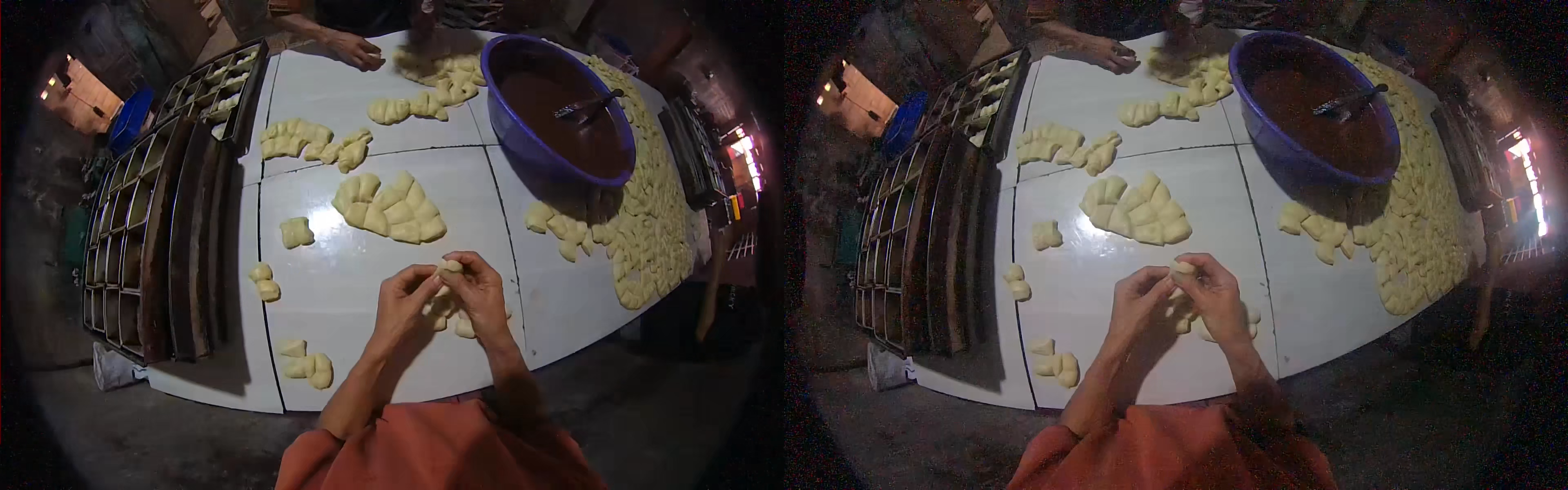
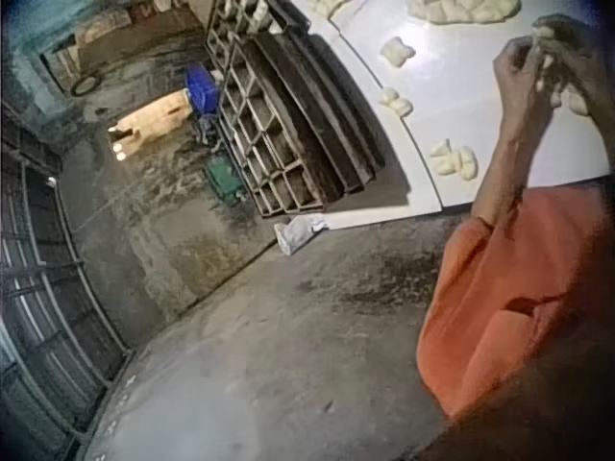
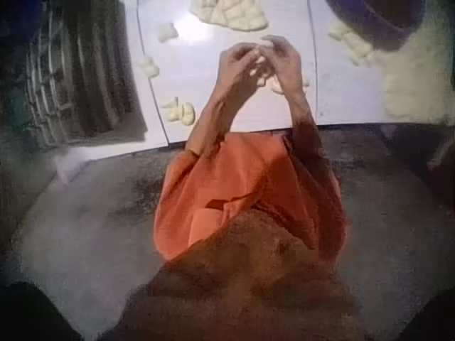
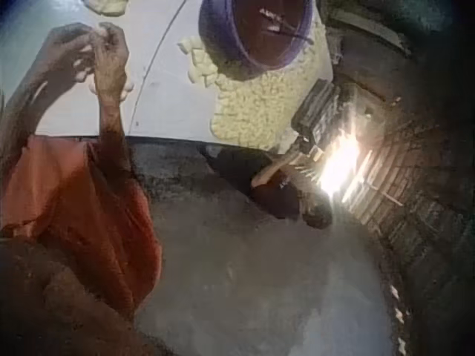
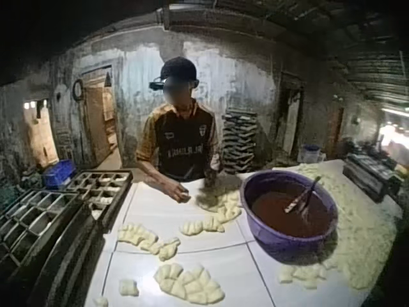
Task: The person picks up pieces of dough from a table, fills them with a dark mixture from a bowl using their fingers, and places the shaped dough pieces into a metal tray with compartments.
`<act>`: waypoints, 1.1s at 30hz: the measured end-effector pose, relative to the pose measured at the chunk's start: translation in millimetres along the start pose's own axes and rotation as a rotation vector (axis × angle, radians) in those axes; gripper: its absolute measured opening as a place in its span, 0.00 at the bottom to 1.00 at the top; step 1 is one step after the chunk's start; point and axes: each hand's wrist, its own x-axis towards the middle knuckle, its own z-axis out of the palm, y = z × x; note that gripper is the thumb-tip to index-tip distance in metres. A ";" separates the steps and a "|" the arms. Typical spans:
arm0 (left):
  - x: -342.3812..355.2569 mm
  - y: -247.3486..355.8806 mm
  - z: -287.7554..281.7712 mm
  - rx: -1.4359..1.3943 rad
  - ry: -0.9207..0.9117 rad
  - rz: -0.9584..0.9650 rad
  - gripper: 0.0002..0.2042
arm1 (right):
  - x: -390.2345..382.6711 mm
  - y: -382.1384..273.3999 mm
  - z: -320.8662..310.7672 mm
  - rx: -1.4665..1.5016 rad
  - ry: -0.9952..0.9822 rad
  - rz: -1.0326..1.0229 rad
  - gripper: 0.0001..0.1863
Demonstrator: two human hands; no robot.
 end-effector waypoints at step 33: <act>44.3 7.8 57.8 0.077 0.026 0.125 0.19 | 232.2 -137.4 -220.0 -1.155 0.015 -0.080 0.16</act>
